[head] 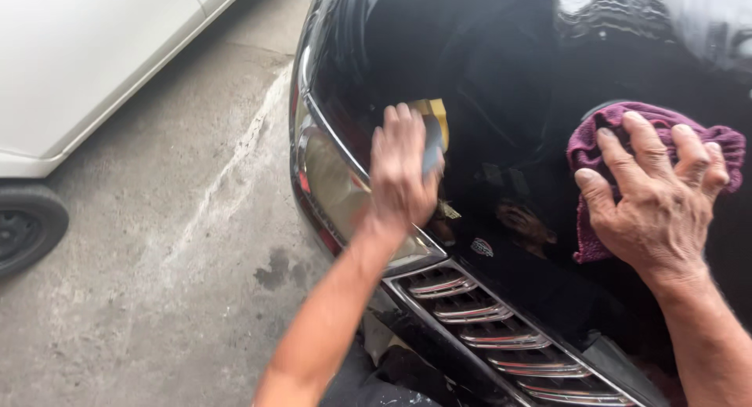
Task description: The person rubs a white compound onto the hood of a black car using a yellow sponge and wipes it with a purple cloth. The person repeatedly applies and wipes the compound across the hood surface.
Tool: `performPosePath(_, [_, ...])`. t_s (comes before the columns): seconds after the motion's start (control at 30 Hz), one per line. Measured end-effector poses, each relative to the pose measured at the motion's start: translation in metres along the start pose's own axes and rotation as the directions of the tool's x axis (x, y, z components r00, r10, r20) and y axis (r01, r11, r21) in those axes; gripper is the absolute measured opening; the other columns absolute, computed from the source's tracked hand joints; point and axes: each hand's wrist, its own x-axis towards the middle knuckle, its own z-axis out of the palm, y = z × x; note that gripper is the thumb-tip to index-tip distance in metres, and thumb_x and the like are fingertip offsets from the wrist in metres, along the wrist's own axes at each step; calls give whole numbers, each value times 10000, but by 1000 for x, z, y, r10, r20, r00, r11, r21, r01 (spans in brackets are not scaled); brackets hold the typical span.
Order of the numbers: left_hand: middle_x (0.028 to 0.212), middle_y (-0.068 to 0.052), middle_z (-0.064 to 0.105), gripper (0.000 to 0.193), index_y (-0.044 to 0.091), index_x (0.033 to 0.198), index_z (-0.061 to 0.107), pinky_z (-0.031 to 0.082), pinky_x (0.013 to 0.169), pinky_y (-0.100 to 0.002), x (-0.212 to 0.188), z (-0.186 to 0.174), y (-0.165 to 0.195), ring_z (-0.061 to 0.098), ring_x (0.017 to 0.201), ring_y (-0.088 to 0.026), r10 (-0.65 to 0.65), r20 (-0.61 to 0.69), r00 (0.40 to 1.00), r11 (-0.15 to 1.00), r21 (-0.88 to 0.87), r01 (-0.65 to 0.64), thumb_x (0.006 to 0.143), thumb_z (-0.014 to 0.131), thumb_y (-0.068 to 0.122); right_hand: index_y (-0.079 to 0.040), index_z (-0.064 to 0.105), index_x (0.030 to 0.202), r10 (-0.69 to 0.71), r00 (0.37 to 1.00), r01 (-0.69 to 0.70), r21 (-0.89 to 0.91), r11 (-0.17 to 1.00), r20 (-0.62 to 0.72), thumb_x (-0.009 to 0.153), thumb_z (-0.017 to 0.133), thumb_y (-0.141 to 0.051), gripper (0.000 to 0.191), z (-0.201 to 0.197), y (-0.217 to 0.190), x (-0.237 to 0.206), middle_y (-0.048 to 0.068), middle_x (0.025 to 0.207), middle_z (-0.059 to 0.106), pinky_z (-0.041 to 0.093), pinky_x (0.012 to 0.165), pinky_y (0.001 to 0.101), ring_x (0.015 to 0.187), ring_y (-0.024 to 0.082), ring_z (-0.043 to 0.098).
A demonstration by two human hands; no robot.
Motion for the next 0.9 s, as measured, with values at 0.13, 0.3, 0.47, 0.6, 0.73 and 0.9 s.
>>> performPosePath(0.13, [1511,-350,419,645,-51,1497,438,297,1179,-583,88,33,-53,346,1447,-490,-62,53,997,998,34,60,968,654,250,-116,655,1329,4,1000,-4,17,1000,-15,1014,580,-455,468,-7,-6,6,99,1511,536,216,1192,613,1386,420,380])
performPosePath(0.3, [1576,-321,423,612,-30,1503,467,297,1246,-555,76,8,-23,365,1506,-474,188,34,982,977,93,-190,953,652,165,-109,661,1325,14,999,-15,-45,999,-33,972,593,-495,527,-3,0,2,127,1533,501,210,1176,623,1418,486,333])
performPosePath(0.47, [1546,-278,493,590,-47,1483,512,312,1283,-542,-13,-25,40,421,1512,-421,374,93,923,918,-177,-354,908,596,48,-180,676,1440,15,1000,-6,-321,947,24,1017,603,-563,575,5,13,-4,70,1604,507,211,1272,571,1467,416,362])
performPosePath(0.6, [1512,-238,532,543,-19,1460,554,359,1245,-538,3,2,21,458,1490,-379,418,139,898,903,-173,-394,921,599,34,-181,678,1441,31,999,-24,-297,955,20,1004,597,-544,574,10,18,-5,60,1629,518,218,1282,568,1497,414,372])
performPosePath(0.73, [1463,-245,562,491,-33,1410,565,366,1187,-517,122,62,-4,487,1411,-402,374,126,919,924,-139,-357,950,635,123,-182,679,1401,59,998,-50,-278,959,27,961,607,-535,569,8,15,-2,59,1587,528,227,1257,553,1471,400,381])
performPosePath(0.9, [1419,-255,572,474,-46,1340,578,337,1154,-504,194,82,14,481,1384,-406,392,94,915,919,-84,-385,943,665,198,-197,676,1389,104,994,-93,-284,954,23,931,615,-522,565,2,4,4,42,1583,536,254,1260,526,1468,364,403])
